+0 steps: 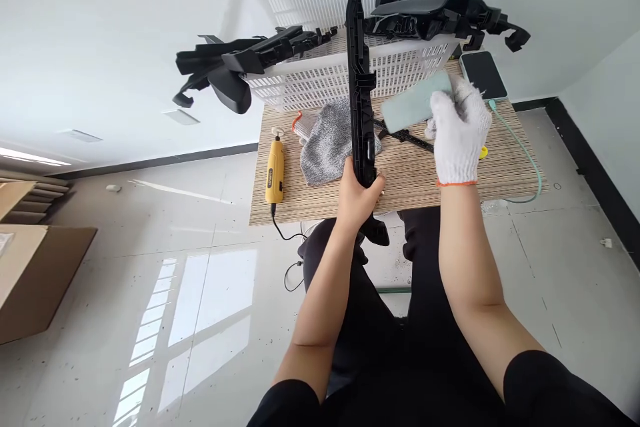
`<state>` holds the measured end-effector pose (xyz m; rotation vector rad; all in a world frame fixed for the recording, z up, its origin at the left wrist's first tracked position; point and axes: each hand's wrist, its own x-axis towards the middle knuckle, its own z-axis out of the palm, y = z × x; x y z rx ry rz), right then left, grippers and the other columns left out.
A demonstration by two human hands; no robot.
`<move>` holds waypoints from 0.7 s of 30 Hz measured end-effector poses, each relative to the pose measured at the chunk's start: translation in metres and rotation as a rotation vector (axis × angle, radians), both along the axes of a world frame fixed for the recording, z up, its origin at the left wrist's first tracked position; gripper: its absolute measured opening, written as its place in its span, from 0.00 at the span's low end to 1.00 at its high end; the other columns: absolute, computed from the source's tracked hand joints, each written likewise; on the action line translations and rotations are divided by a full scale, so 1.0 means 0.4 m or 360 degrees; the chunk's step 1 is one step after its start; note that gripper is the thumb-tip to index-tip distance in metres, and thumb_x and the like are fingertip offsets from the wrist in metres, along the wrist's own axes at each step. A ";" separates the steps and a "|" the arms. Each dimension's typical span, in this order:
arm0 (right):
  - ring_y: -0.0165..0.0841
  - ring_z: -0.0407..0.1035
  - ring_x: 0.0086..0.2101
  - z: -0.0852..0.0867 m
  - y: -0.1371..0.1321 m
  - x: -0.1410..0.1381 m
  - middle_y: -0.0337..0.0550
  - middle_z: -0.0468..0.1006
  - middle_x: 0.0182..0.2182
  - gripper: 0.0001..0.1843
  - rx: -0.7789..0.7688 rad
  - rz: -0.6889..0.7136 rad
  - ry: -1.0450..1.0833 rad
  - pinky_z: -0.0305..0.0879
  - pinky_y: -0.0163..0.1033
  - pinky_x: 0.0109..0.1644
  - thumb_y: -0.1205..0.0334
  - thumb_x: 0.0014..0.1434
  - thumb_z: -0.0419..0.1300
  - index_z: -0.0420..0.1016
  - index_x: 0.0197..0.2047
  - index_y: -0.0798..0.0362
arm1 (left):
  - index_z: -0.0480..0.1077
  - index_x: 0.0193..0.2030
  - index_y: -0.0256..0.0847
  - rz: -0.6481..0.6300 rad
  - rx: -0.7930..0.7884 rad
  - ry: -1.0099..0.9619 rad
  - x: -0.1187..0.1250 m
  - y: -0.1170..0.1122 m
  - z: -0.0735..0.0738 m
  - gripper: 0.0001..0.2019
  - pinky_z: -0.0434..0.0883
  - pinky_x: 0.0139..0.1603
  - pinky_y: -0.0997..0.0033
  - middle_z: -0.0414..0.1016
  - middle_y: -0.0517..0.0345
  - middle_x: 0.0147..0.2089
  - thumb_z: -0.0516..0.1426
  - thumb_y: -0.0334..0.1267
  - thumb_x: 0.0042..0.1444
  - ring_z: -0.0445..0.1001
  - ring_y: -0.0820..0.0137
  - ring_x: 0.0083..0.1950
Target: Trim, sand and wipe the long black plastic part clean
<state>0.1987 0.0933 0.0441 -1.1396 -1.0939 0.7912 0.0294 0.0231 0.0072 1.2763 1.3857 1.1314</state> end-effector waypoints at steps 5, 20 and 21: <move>0.30 0.73 0.31 0.018 -0.031 0.002 0.38 0.79 0.44 0.16 0.0023 0.0076 -0.0183 0.75 0.38 0.32 0.53 0.64 0.62 0.76 0.55 0.40 | 0.60 0.41 0.45 0.0014 0.0014 0.0008 0.001 -0.002 0.005 0.13 0.68 0.24 0.74 0.68 0.65 0.33 0.62 0.39 0.58 0.69 0.78 0.23; 0.38 0.78 0.42 -0.009 -0.096 0.059 0.40 0.82 0.40 0.14 0.0100 0.0265 -0.0757 0.79 0.50 0.51 0.62 0.53 0.72 0.82 0.44 0.47 | 0.63 0.42 0.45 0.0120 0.0122 0.0092 -0.002 0.004 -0.010 0.12 0.69 0.31 0.70 0.67 0.63 0.33 0.63 0.36 0.56 0.70 0.73 0.31; 0.39 0.78 0.42 -0.014 -0.099 0.062 0.40 0.82 0.41 0.13 0.0122 0.0264 -0.0831 0.79 0.51 0.51 0.62 0.53 0.72 0.83 0.44 0.46 | 0.63 0.42 0.45 0.0131 0.0140 0.0102 -0.001 0.004 -0.008 0.13 0.70 0.32 0.70 0.67 0.63 0.33 0.64 0.35 0.56 0.71 0.72 0.32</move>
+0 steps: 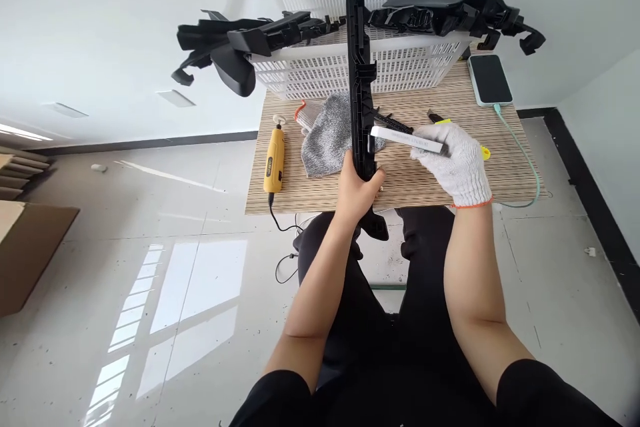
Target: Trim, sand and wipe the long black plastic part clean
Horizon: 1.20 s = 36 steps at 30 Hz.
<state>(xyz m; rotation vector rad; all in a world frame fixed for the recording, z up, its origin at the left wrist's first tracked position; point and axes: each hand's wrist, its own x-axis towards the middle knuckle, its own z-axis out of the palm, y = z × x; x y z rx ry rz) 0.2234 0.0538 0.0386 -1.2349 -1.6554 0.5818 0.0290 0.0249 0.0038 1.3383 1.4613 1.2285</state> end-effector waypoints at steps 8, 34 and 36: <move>0.44 0.76 0.53 -0.020 0.006 0.023 0.40 0.81 0.49 0.16 0.0132 -0.0157 -0.0008 0.77 0.55 0.58 0.63 0.55 0.71 0.83 0.47 0.41 | 0.60 0.39 0.46 -0.0046 -0.0029 -0.0053 0.005 -0.004 0.013 0.13 0.68 0.33 0.69 0.66 0.65 0.32 0.62 0.35 0.56 0.70 0.72 0.32; 0.47 0.76 0.55 -0.038 0.025 0.004 0.43 0.82 0.50 0.12 0.0280 -0.0207 0.0016 0.76 0.56 0.58 0.59 0.57 0.69 0.85 0.45 0.41 | 0.61 0.40 0.45 -0.0032 0.0023 0.0005 0.008 -0.005 0.016 0.14 0.70 0.39 0.65 0.72 0.61 0.36 0.63 0.31 0.54 0.75 0.67 0.38; 0.46 0.77 0.53 -0.050 0.030 0.005 0.45 0.83 0.50 0.13 0.0328 -0.0177 0.0109 0.77 0.55 0.56 0.61 0.55 0.69 0.86 0.45 0.44 | 0.61 0.40 0.45 -0.0036 0.0028 0.0015 0.008 -0.005 0.013 0.14 0.70 0.39 0.66 0.72 0.62 0.35 0.62 0.31 0.53 0.74 0.67 0.37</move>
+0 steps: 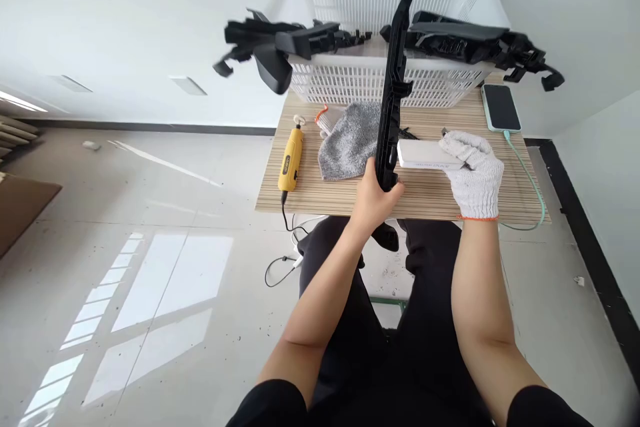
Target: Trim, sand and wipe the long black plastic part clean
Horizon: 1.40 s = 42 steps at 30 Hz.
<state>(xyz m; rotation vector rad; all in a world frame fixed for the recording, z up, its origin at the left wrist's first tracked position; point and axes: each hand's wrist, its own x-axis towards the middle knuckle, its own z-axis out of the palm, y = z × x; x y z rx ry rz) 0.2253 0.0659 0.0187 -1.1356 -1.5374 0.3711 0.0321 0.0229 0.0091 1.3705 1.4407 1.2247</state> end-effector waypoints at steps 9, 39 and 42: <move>0.45 0.78 0.51 -0.050 -0.010 -0.014 0.45 0.82 0.50 0.14 -0.0039 -0.0045 0.0189 0.76 0.55 0.60 0.63 0.52 0.69 0.85 0.43 0.44 | 0.62 0.39 0.45 -0.0046 -0.0079 0.0012 -0.007 0.000 0.004 0.11 0.67 0.35 0.68 0.72 0.62 0.34 0.61 0.32 0.52 0.73 0.69 0.33; 0.24 0.46 0.10 -0.014 -0.097 -0.081 0.28 0.57 0.09 0.25 -0.0696 -0.0172 0.1625 0.39 0.33 0.11 0.37 0.57 0.63 0.60 0.25 0.46 | 0.53 0.51 0.47 -0.0416 0.0030 -0.0651 -0.036 -0.002 -0.039 0.25 0.78 0.43 0.63 0.72 0.59 0.47 0.65 0.45 0.59 0.77 0.72 0.39; 0.24 0.43 0.11 -0.002 -0.075 -0.088 0.28 0.52 0.10 0.24 -0.0800 -0.0206 0.1652 0.39 0.34 0.10 0.37 0.57 0.63 0.62 0.26 0.45 | 0.51 0.54 0.48 -0.0412 0.0029 -0.0647 -0.037 -0.001 -0.051 0.27 0.79 0.43 0.60 0.72 0.57 0.50 0.65 0.46 0.60 0.79 0.72 0.37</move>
